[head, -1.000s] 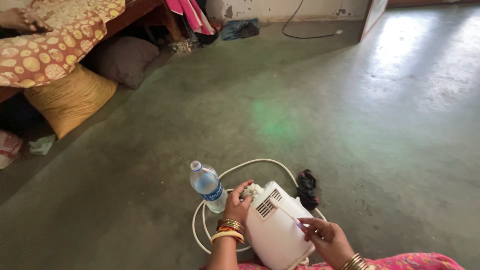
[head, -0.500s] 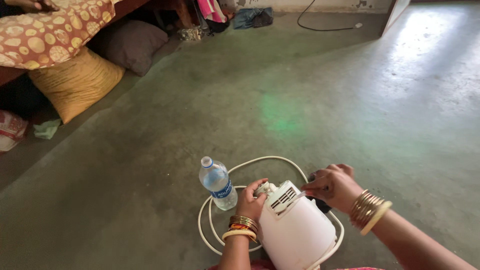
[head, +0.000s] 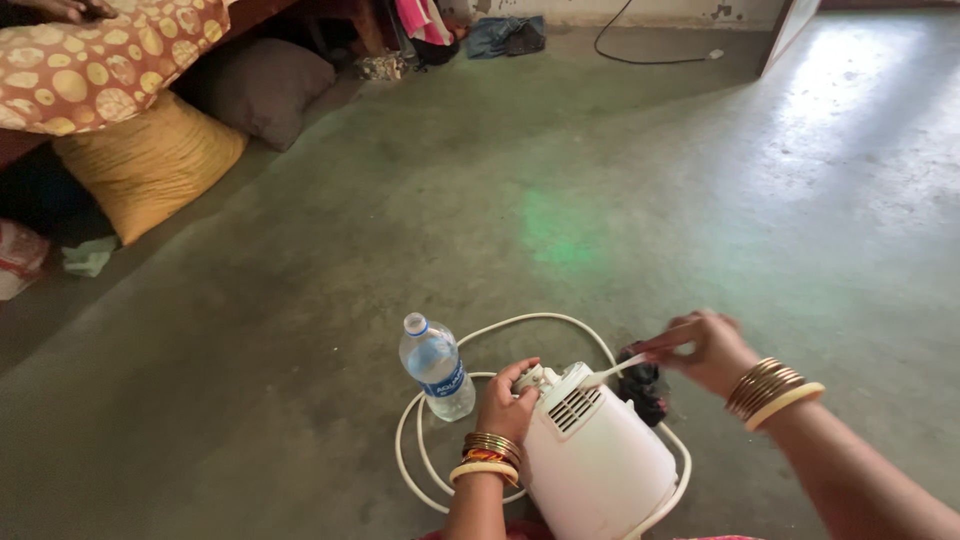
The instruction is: The person wipes the exterior of a juicer base with a black cloth and uses a toothbrush to scrub the crevices around the motor hub.
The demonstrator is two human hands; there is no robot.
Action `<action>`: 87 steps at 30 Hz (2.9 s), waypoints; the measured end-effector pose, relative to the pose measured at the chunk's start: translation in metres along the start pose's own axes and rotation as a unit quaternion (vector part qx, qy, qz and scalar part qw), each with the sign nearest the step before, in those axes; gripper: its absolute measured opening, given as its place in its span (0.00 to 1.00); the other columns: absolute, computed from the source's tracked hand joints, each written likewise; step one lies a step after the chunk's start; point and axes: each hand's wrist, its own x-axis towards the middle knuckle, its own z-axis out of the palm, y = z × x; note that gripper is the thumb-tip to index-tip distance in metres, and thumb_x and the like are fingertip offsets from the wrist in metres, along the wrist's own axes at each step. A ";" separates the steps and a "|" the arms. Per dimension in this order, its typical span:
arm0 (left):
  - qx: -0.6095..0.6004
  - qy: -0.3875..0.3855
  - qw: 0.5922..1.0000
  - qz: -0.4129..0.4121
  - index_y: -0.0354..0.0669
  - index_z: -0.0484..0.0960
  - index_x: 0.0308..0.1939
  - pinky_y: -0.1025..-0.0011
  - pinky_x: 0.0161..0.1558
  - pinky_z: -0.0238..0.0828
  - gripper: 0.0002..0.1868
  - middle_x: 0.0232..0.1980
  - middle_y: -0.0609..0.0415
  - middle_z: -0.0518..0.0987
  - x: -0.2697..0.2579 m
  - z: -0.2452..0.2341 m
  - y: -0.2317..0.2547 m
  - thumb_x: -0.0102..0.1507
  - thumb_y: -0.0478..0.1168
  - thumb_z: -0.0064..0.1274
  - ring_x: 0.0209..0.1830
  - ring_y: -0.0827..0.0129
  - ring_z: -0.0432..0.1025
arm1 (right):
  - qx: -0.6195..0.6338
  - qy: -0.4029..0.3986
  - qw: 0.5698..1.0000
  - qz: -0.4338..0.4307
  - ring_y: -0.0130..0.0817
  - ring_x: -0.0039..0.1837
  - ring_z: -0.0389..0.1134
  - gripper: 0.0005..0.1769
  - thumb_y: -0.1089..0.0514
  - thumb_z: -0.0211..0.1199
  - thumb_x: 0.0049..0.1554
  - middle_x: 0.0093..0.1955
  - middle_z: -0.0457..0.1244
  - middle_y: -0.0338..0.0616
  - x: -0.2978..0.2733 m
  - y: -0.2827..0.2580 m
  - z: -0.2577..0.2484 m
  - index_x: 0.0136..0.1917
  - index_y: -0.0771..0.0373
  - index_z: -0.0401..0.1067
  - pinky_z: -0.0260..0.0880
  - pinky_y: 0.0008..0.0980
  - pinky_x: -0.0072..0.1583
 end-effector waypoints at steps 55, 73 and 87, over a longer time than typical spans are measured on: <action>0.186 0.048 0.979 0.072 0.43 0.83 0.56 0.59 0.60 0.66 0.25 0.61 0.48 0.78 -0.041 0.073 0.071 0.54 0.39 0.59 0.59 0.50 0.72 | 0.276 0.254 0.927 -0.002 0.43 0.71 0.66 0.14 0.65 0.62 0.56 0.65 0.67 0.50 -0.095 -0.083 0.063 0.55 0.63 0.79 0.64 0.37 0.68; 0.181 0.035 0.982 0.044 0.52 0.87 0.52 0.61 0.61 0.66 0.16 0.60 0.53 0.80 -0.045 0.081 0.065 0.62 0.46 0.53 0.57 0.54 0.74 | -0.072 0.158 0.937 -0.303 0.49 0.75 0.59 0.25 0.58 0.63 0.50 0.73 0.61 0.49 -0.173 -0.011 0.108 0.62 0.58 0.78 0.58 0.51 0.71; 0.196 0.078 0.976 0.044 0.49 0.86 0.53 0.61 0.60 0.67 0.17 0.60 0.52 0.80 -0.040 0.075 0.056 0.62 0.44 0.53 0.59 0.56 0.74 | 0.082 0.238 0.962 -0.111 0.49 0.62 0.65 0.29 0.66 0.66 0.47 0.62 0.62 0.54 -0.140 -0.094 0.047 0.64 0.60 0.75 0.69 0.40 0.60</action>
